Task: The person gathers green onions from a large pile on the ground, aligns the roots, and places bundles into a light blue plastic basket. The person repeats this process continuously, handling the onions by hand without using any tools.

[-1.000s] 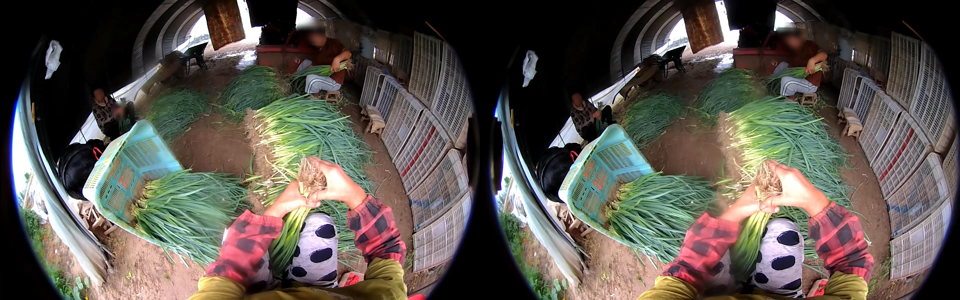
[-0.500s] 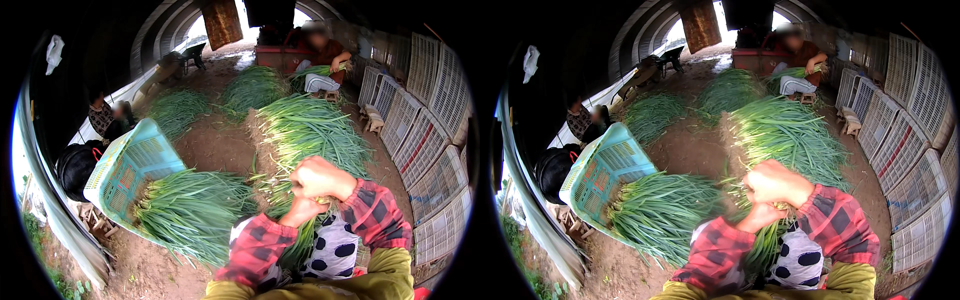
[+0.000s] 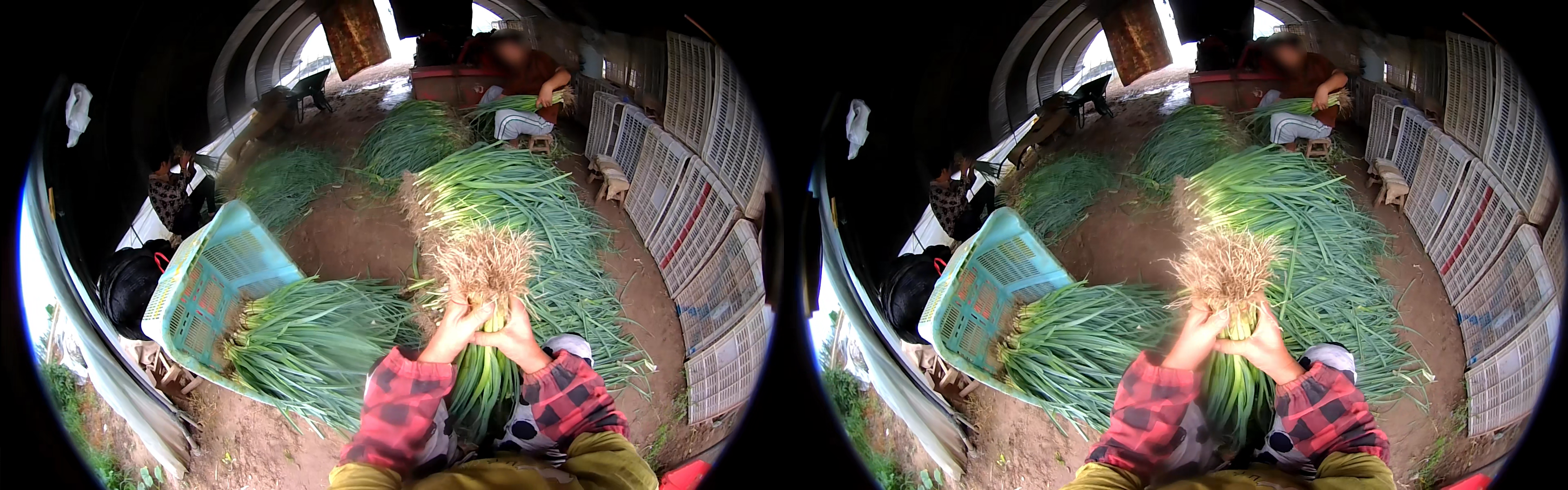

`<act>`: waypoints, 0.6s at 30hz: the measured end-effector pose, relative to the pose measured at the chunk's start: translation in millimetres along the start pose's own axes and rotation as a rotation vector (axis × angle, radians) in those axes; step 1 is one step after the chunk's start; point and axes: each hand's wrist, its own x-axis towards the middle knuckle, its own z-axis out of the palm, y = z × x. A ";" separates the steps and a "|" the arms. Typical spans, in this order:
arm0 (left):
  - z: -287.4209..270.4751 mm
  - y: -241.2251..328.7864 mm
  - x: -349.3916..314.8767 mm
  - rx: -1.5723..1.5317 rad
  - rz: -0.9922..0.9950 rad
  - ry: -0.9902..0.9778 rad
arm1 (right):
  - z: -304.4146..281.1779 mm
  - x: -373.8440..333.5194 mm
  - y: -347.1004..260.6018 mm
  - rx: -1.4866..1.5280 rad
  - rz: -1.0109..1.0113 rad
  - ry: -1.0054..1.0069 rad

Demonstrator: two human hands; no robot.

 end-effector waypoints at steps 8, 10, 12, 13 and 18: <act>-11.1 26.5 -14.7 0.676 0.148 -0.281 | -25.0 25.3 -93.0 0.107 -0.153 0.035; 5.5 26.2 -17.7 0.587 0.107 -0.349 | -15.0 29.2 -121.6 0.094 -0.189 0.018; 14.4 24.7 -24.4 0.195 0.173 -0.257 | 6.7 40.3 -136.7 0.067 -0.134 -0.099; 14.8 26.9 -35.2 0.073 0.142 -0.108 | 23.8 51.0 -135.4 0.028 -0.140 -0.154; -7.6 33.1 -51.0 -0.165 0.313 0.290 | 93.7 77.6 -134.4 0.022 0.001 -0.525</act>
